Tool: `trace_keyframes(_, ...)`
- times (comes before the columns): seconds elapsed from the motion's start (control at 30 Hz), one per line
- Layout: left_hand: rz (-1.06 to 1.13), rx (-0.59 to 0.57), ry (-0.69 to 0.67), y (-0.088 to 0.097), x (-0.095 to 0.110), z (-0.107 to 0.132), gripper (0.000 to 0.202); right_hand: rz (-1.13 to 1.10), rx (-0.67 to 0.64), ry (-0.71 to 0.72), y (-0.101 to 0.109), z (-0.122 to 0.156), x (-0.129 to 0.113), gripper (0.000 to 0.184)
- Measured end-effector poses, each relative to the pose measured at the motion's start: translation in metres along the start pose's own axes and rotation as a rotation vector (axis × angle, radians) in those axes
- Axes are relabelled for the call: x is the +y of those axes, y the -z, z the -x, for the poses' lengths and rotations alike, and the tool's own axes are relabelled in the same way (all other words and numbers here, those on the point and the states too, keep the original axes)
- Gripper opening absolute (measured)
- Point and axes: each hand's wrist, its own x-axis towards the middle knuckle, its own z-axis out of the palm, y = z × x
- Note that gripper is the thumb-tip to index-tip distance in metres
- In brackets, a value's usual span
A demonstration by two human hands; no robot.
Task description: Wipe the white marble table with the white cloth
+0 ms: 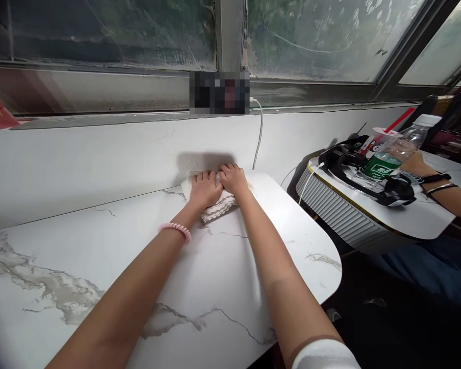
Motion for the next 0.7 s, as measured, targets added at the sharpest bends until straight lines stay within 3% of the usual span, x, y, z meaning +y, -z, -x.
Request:
trace_keyframes(0.37, -0.042, -0.033, 0.009, 0.007, 0.011, 0.042, 0.051, 0.001, 0.036, 0.071, 0.012, 0.043, -0.012, 0.036)
trace_keyframes(0.7, -0.087, -0.057, -0.012, 0.017, 0.045, 0.117, 0.055, -0.108, 0.004, 0.095, 0.043, 0.114, -0.019, 0.034)
